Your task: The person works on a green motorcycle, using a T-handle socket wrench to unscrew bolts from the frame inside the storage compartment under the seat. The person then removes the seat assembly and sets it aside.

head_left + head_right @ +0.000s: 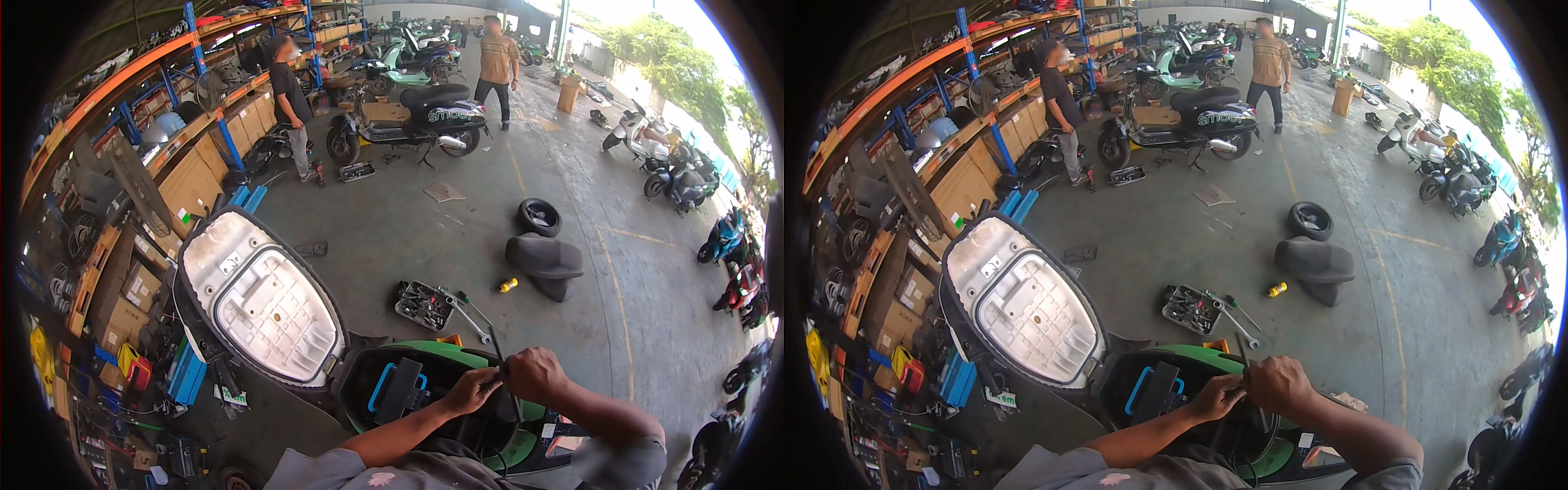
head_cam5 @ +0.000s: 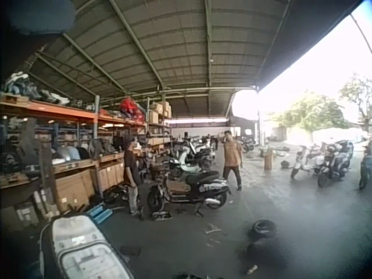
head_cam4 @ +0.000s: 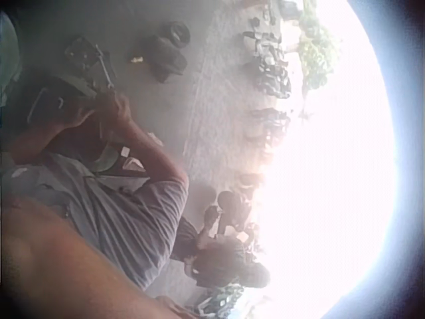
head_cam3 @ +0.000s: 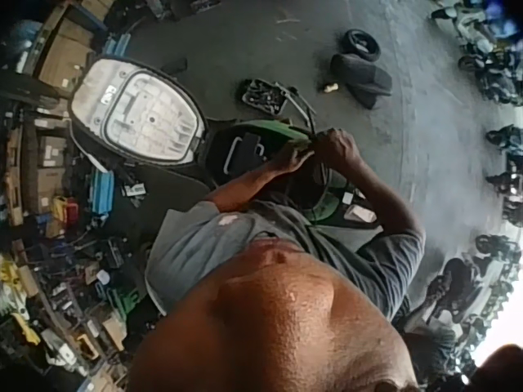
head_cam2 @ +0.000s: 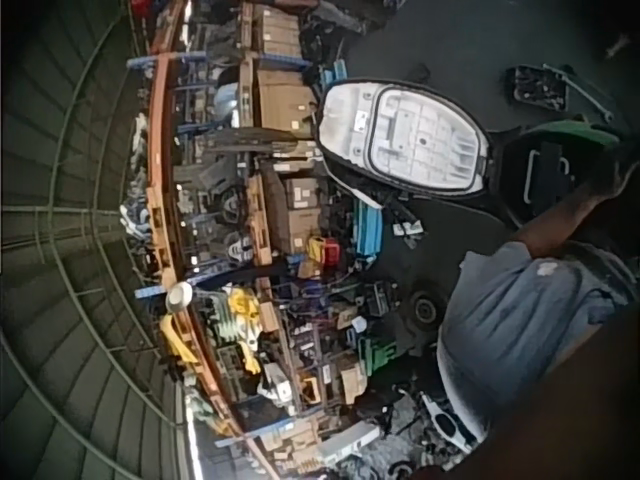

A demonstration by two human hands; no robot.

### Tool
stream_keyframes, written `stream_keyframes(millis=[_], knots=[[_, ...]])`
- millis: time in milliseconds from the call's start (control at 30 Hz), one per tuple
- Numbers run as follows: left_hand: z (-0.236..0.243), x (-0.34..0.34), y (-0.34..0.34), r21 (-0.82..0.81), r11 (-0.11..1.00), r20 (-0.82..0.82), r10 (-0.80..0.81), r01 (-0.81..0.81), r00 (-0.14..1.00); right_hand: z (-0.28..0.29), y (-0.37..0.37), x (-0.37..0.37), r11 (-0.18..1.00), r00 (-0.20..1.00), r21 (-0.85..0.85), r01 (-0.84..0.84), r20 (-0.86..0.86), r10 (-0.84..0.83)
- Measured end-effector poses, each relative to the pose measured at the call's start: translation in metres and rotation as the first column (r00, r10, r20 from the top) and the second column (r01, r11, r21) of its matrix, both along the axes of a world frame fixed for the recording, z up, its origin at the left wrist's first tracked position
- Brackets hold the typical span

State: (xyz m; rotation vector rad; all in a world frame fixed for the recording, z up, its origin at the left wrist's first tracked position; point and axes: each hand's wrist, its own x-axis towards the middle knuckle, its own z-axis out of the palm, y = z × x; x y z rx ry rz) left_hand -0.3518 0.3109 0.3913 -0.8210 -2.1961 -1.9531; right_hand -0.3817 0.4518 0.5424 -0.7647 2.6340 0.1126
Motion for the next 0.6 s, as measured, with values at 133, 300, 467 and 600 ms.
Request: stream_keyframes(millis=[133, 300, 467, 600], knots=[[-0.006, 0.001, 0.008, 0.011, 0.998, -0.029, 0.070, -0.069, 0.997, -0.001, 0.015, -0.004, 0.973, 0.975, -0.197, -0.121, -0.210, 0.079], [-0.002, -0.003, -0.006, 0.001, 1.000, 0.025, -0.015, 0.015, 1.000, 0.004, 0.020, -0.006, 0.826, 0.881, -0.349, -0.443, -0.339, 0.329], [0.004, 0.004, -0.002, 0.057, 0.995, 0.035, -0.078, 0.076, 0.996, 0.011, 0.000, -0.002, 0.975, 0.991, -0.177, -0.136, -0.044, 0.130], [-0.014, 0.006, 0.008, 0.030, 0.997, 0.124, -0.067, 0.064, 0.990, 0.012, -0.014, 0.006, 0.992, 0.987, -0.023, 0.121, 0.109, -0.118]])
